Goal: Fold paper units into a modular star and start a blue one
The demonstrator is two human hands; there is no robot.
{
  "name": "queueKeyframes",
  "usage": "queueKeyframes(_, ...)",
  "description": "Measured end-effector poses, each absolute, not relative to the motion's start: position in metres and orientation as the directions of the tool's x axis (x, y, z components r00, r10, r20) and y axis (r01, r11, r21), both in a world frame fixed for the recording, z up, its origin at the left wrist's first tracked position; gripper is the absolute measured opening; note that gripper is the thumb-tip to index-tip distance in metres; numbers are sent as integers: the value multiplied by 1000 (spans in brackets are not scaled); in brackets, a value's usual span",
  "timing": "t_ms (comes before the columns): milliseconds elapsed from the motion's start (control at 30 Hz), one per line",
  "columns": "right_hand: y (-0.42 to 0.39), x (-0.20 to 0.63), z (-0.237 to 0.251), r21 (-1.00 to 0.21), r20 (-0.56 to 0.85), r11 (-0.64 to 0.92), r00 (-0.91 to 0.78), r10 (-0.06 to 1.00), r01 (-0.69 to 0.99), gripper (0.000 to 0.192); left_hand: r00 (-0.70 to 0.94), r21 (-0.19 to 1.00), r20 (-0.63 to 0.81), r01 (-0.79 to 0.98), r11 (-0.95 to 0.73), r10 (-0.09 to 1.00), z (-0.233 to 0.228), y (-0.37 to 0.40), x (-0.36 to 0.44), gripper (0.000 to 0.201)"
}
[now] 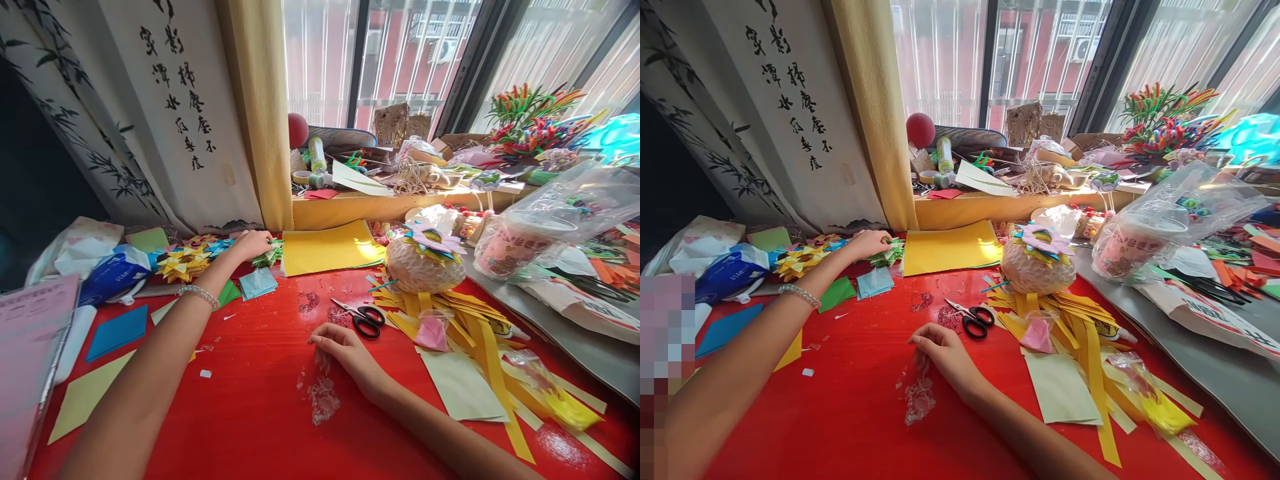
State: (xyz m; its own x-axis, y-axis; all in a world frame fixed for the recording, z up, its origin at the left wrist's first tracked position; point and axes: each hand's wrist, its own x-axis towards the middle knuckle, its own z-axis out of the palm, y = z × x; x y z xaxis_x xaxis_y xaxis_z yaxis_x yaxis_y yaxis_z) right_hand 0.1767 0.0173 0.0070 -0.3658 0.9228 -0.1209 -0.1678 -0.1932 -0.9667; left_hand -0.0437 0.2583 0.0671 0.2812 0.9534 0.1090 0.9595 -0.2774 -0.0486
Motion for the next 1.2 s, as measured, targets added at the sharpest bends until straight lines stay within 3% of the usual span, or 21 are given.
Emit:
queueKeyframes(300,18,177,6,-967,-119,-192,-374,920,-165,22,298,-117,38,949,-292,954,66,255,-34,43)
queueKeyframes(600,17,177,7,-972,-118,-185,-376,919,-148,22,204,-221,-89,950,-219,975,71,255,-20,30)
queueKeyframes(1200,17,177,7,-975,-120,-180,-379,918,-129,19,22,-204,-30,979,-28,999,77,258,6,43)
